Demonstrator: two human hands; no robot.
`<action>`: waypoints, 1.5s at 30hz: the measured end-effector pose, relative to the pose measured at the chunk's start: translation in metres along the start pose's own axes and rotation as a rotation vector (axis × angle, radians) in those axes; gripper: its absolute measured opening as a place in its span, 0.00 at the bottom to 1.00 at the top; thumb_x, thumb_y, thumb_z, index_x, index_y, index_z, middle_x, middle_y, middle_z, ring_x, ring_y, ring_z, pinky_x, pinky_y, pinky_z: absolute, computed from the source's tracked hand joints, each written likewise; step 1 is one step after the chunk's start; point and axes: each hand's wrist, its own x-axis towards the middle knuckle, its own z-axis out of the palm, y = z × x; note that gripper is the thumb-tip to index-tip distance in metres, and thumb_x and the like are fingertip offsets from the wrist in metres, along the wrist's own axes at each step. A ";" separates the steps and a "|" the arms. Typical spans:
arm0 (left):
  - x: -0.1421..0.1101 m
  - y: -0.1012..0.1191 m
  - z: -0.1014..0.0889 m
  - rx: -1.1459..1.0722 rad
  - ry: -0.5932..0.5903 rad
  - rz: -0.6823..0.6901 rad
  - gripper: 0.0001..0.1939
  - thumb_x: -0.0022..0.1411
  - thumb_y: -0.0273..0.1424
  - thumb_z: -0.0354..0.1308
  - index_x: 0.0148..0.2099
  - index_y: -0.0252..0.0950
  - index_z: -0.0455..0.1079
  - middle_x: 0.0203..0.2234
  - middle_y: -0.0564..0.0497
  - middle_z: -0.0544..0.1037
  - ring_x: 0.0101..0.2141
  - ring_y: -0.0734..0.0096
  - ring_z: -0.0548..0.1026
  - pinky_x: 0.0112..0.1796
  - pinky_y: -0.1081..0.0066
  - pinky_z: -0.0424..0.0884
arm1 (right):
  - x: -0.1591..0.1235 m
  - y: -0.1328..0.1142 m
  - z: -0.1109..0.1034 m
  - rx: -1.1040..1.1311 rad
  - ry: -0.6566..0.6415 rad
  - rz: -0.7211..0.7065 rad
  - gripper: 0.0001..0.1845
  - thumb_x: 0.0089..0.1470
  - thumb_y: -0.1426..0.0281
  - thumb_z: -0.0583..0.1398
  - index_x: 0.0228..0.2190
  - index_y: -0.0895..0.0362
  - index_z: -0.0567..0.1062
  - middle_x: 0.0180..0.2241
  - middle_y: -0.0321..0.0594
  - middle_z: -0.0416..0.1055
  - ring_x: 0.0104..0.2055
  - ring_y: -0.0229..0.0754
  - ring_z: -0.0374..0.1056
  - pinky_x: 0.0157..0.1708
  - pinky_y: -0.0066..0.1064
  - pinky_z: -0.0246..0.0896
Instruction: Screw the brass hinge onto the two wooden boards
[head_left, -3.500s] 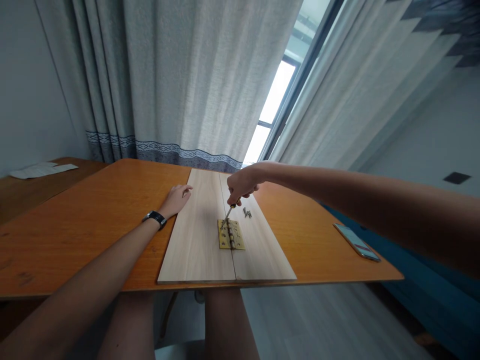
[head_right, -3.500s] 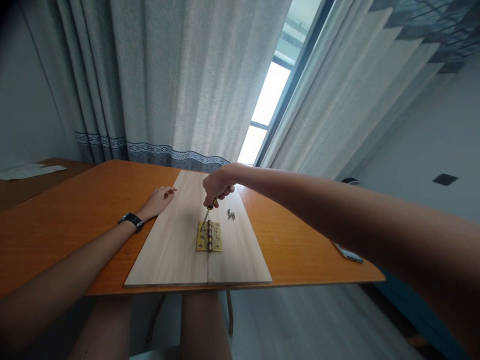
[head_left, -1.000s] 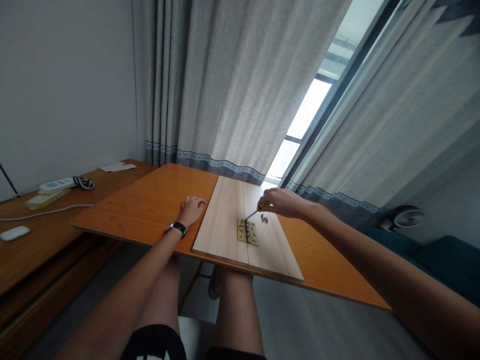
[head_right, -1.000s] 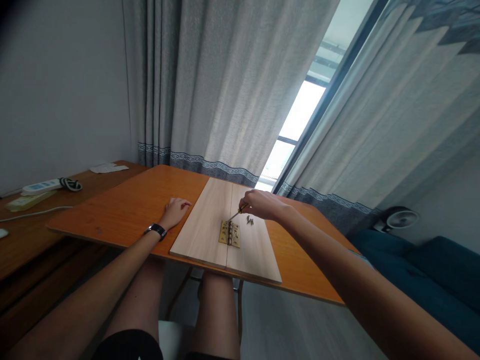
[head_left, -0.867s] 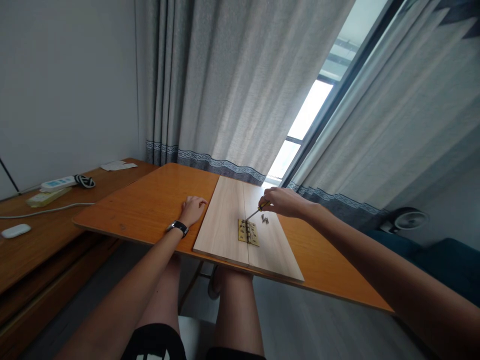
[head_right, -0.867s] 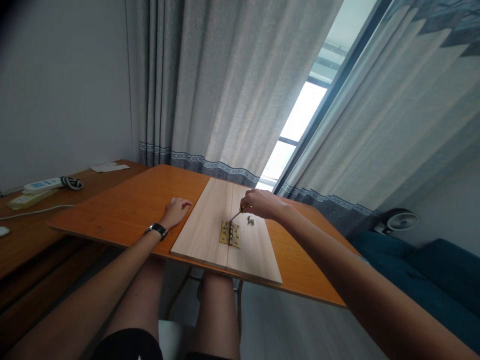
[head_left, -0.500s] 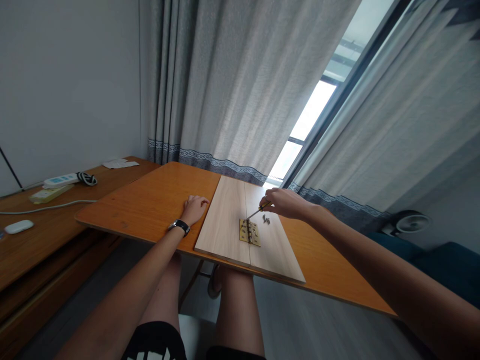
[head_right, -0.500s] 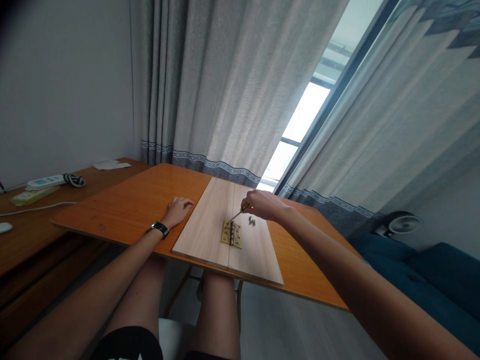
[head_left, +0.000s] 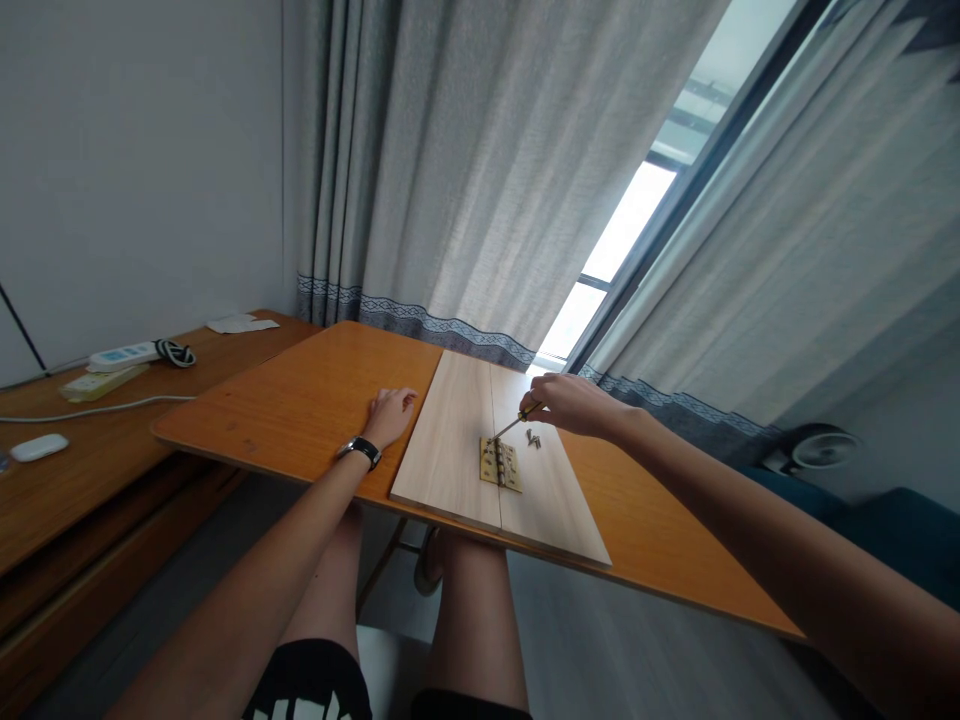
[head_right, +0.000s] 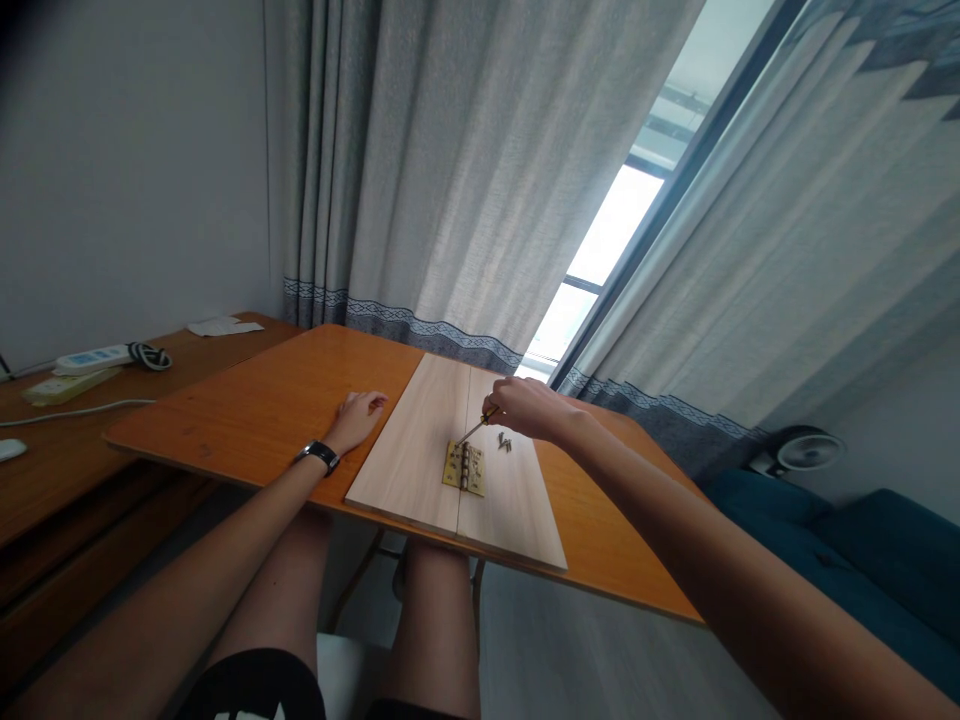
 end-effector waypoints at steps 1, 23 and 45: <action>0.000 0.000 0.000 -0.002 -0.001 0.000 0.14 0.64 0.26 0.51 0.48 0.41 0.73 0.44 0.47 0.81 0.51 0.53 0.71 0.51 0.55 0.65 | 0.000 0.000 -0.001 -0.003 0.003 0.004 0.13 0.61 0.63 0.59 0.43 0.50 0.81 0.42 0.42 0.76 0.45 0.46 0.71 0.35 0.31 0.58; 0.001 0.000 0.001 0.021 -0.015 0.014 0.14 0.65 0.26 0.51 0.48 0.41 0.74 0.44 0.48 0.81 0.50 0.56 0.71 0.51 0.58 0.67 | 0.033 -0.027 -0.028 -0.075 -0.176 -0.050 0.12 0.57 0.66 0.63 0.42 0.55 0.83 0.41 0.45 0.79 0.42 0.46 0.73 0.36 0.30 0.58; 0.001 0.001 0.000 0.073 -0.081 0.085 0.14 0.67 0.28 0.50 0.49 0.40 0.74 0.44 0.48 0.81 0.48 0.56 0.73 0.49 0.59 0.68 | 0.086 -0.018 -0.032 -0.017 -0.581 0.032 0.21 0.57 0.55 0.60 0.32 0.60 0.83 0.27 0.41 0.74 0.25 0.38 0.66 0.28 0.31 0.57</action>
